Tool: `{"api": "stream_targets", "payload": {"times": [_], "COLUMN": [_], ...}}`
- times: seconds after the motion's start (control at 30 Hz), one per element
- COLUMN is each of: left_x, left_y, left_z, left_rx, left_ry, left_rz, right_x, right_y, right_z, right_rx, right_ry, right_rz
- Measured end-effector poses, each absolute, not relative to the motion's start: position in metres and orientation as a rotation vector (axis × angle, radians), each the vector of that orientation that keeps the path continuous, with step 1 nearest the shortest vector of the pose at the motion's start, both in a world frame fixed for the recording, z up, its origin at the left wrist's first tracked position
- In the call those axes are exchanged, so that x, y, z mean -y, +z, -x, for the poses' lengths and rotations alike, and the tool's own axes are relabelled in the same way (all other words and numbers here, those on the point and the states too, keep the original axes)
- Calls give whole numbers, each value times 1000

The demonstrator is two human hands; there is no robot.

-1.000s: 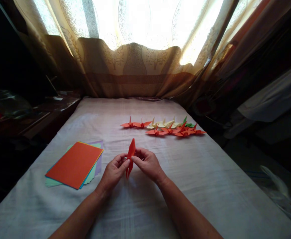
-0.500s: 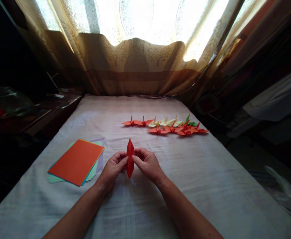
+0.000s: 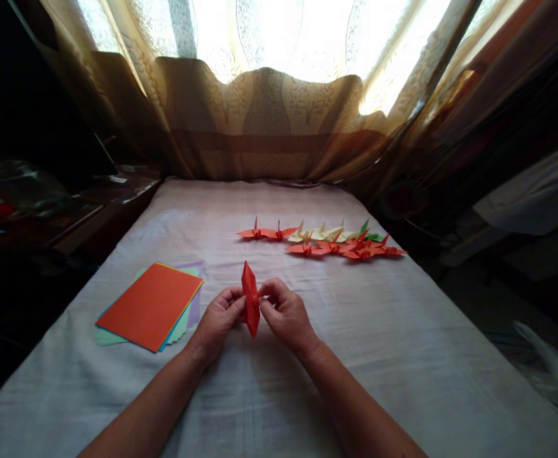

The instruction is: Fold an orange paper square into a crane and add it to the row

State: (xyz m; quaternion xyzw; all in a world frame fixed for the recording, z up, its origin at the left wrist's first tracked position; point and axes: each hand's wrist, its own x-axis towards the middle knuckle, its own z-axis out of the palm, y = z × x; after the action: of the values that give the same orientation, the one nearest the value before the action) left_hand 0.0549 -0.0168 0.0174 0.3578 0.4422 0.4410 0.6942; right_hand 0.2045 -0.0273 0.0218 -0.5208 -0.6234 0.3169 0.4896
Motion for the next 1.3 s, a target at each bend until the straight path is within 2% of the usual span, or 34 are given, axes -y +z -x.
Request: {"api": "stream_targets", "payload": {"times": [0.23,0.37,0.9,1.03,1.3], "left_x": [18,19,21,21,19], "left_y": [16,14,18,19,19], "left_z": [-59,-59,-59,-58,-53], "left_rx": [-999,-1028,-973,-957,-949], "left_ry": [1099,1130,1111,1096,1018], "left_rz": [-776,-819,-894,-914,-915], "right_x": [32,35,36,34,25], "right_y": [21,20,21,19,9], "right_z": [-202,-201,-200,-201,-202], "right_rx": [1675,1716,1801,1700,1356], "right_ry": [598,548,481,583,1022], "right_rz": [1200,1298,1338,1346,1289]}}
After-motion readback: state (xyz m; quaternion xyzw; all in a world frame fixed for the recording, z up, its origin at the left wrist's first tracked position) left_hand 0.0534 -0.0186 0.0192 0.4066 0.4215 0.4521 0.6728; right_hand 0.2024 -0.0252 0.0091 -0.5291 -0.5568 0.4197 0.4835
